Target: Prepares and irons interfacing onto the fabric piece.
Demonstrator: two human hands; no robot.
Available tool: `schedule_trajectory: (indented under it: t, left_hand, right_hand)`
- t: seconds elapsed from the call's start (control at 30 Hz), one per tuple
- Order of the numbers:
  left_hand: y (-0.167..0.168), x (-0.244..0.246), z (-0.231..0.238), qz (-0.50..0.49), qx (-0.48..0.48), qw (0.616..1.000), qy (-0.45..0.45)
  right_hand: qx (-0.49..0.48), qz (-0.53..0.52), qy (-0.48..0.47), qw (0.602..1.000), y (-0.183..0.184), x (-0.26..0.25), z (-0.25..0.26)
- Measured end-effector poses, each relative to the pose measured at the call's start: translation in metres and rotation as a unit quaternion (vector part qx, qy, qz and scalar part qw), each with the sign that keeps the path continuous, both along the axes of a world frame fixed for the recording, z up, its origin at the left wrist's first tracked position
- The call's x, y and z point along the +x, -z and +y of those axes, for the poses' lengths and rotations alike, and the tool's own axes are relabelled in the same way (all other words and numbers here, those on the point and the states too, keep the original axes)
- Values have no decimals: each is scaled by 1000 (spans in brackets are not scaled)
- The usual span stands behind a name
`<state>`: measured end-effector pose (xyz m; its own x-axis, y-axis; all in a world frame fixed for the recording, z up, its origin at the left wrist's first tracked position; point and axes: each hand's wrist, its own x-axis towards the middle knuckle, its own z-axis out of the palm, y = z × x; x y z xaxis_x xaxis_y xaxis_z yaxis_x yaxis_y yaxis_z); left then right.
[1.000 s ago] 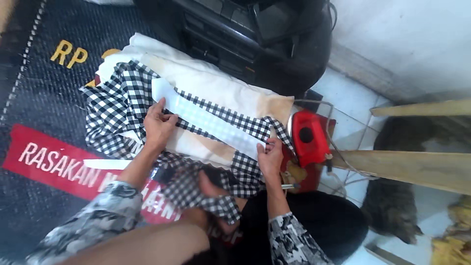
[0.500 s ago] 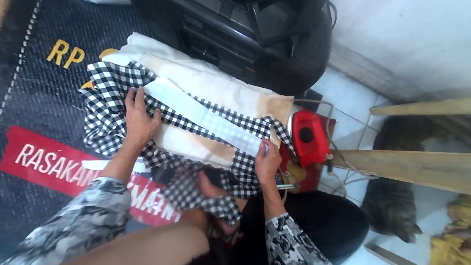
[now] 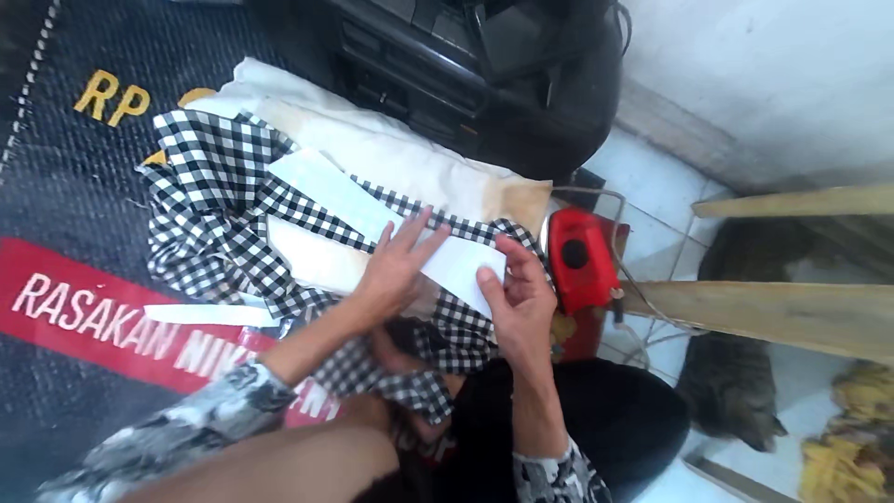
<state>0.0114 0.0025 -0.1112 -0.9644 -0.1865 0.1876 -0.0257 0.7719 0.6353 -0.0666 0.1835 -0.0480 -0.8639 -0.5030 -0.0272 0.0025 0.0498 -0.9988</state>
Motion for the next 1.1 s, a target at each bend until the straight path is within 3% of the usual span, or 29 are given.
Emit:
schedule_trajectory:
  t: [0.07,0.1,0.17,0.23,0.33,0.43,0.5,0.6,0.7,0.87,1.1]
  left_hand:
    - [-35,-2,5,33,146,988,-41]
    - [-56,-1,5,32,262,963,-60]
    - [-88,-2,0,61,500,860,-87]
    - [-109,-11,-10,100,639,756,-98]
    - [-103,-17,-31,96,718,677,-132]
    - [-56,-18,-54,66,738,637,-212]
    - [-22,-16,-71,29,712,638,-292]
    - [18,-3,-93,-39,653,650,-388]
    - [32,2,-108,-60,591,666,-452]
    - [34,14,-129,-41,447,747,-491]
    - [35,49,-175,-103,176,875,-439]
  right_hand:
    - [-90,17,-43,995,0,-3,0]
    - [-99,21,-36,994,4,-6,0]
    - [-26,11,18,999,19,-9,-2]
    - [51,-68,60,995,35,-7,-6]
    - [-23,-289,44,956,60,-6,-9]
    - [-126,-415,35,900,74,-8,-7]
    - [-102,-390,82,911,78,-15,-7]
    - [90,-231,129,960,89,-32,-5]
    - [182,-123,154,963,104,-44,-4]
    - [262,-52,181,946,102,-33,-12]
    - [338,-2,169,926,98,-29,-15]
